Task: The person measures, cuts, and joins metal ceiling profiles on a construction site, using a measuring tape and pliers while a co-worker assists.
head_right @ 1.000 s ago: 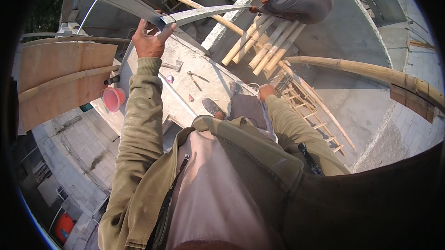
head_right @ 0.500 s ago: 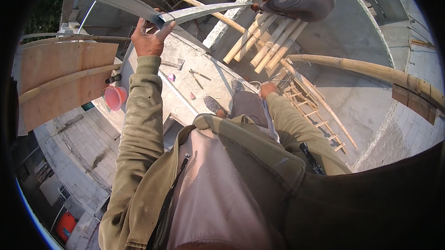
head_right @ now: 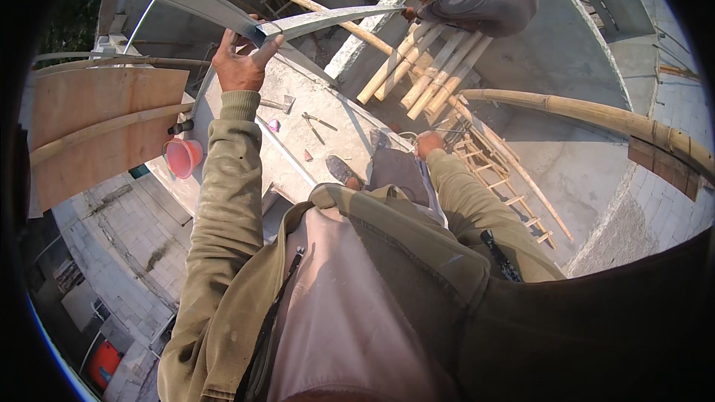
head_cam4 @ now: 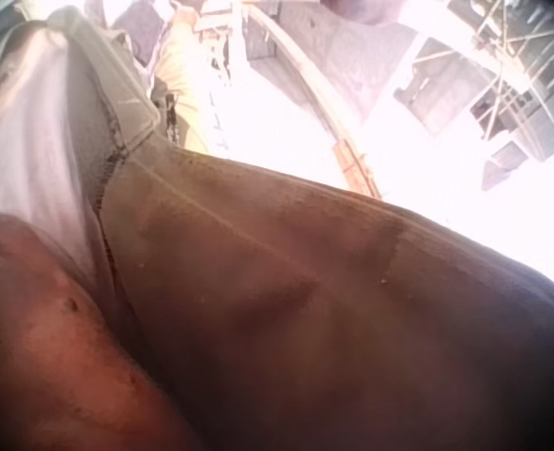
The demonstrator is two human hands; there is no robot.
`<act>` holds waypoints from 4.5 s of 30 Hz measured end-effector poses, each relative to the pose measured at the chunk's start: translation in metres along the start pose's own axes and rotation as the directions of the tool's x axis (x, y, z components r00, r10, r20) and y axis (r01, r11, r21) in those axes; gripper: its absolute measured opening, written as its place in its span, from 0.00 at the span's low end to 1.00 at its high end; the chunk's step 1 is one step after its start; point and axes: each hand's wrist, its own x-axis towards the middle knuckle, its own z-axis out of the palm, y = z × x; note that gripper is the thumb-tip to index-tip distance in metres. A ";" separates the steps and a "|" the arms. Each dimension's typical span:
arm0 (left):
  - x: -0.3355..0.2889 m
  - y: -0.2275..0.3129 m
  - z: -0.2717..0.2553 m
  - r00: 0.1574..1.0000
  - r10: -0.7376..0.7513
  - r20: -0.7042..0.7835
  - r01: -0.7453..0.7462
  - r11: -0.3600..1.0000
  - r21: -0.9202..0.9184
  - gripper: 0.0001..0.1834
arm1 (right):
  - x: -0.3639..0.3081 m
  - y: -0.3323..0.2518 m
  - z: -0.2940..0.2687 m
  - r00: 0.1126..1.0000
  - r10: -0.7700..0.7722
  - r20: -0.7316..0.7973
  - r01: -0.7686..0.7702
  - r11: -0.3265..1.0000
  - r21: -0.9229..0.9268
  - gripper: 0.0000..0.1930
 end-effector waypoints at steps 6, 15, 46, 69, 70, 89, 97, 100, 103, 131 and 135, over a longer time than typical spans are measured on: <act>-0.003 -0.002 -0.002 1.000 -0.007 -0.020 0.007 1.000 0.001 0.28 | 0.007 0.002 0.000 0.997 -0.038 0.063 0.039 0.999 -0.018 0.07; -0.008 0.000 -0.007 0.998 0.001 -0.071 -0.001 1.000 0.007 0.29 | 0.005 0.006 -0.003 0.993 -0.031 0.111 0.039 0.997 -0.068 0.06; 0.008 0.001 -0.006 0.997 -0.051 -0.052 0.048 0.997 -0.053 0.34 | -0.020 -0.002 -0.047 0.999 0.044 -0.022 -0.041 0.990 0.136 0.08; 0.000 0.014 0.006 0.997 -0.038 -0.061 0.037 0.999 -0.018 0.32 | -0.006 0.014 -0.056 0.999 0.050 -0.003 -0.048 0.972 0.231 0.09; 0.000 0.012 0.005 0.997 -0.028 -0.071 0.027 1.000 -0.016 0.31 | -0.006 0.014 -0.056 1.000 0.031 -0.003 -0.030 0.981 0.192 0.09; 0.000 0.011 0.003 0.998 -0.042 -0.054 0.041 0.999 -0.018 0.33 | -0.015 0.006 -0.058 0.997 0.048 -0.052 -0.036 0.976 0.214 0.05; 0.005 0.013 0.012 0.997 -0.061 -0.052 0.052 0.986 -0.157 0.33 | 0.009 0.045 -0.045 0.992 0.126 -0.010 -0.123 0.983 0.136 0.05; 0.002 0.004 0.004 0.998 -0.049 -0.046 0.043 0.990 -0.134 0.31 | -0.005 0.049 -0.029 0.990 0.141 -0.021 -0.137 0.982 0.127 0.06; 0.001 0.003 0.006 0.994 -0.104 -0.046 0.095 0.982 -0.163 0.32 | -0.008 0.057 -0.020 0.981 0.185 0.051 -0.189 0.978 0.091 0.08; 0.006 0.013 0.006 0.970 -0.241 -0.033 0.238 0.969 -0.064 0.32 | -0.013 0.101 0.026 0.994 -0.110 0.026 0.112 0.926 -0.360 0.14; 0.003 0.012 0.007 0.977 -0.206 -0.047 0.199 0.971 -0.134 0.32 | -0.004 0.109 0.033 0.992 -0.128 0.013 0.123 0.916 -0.381 0.13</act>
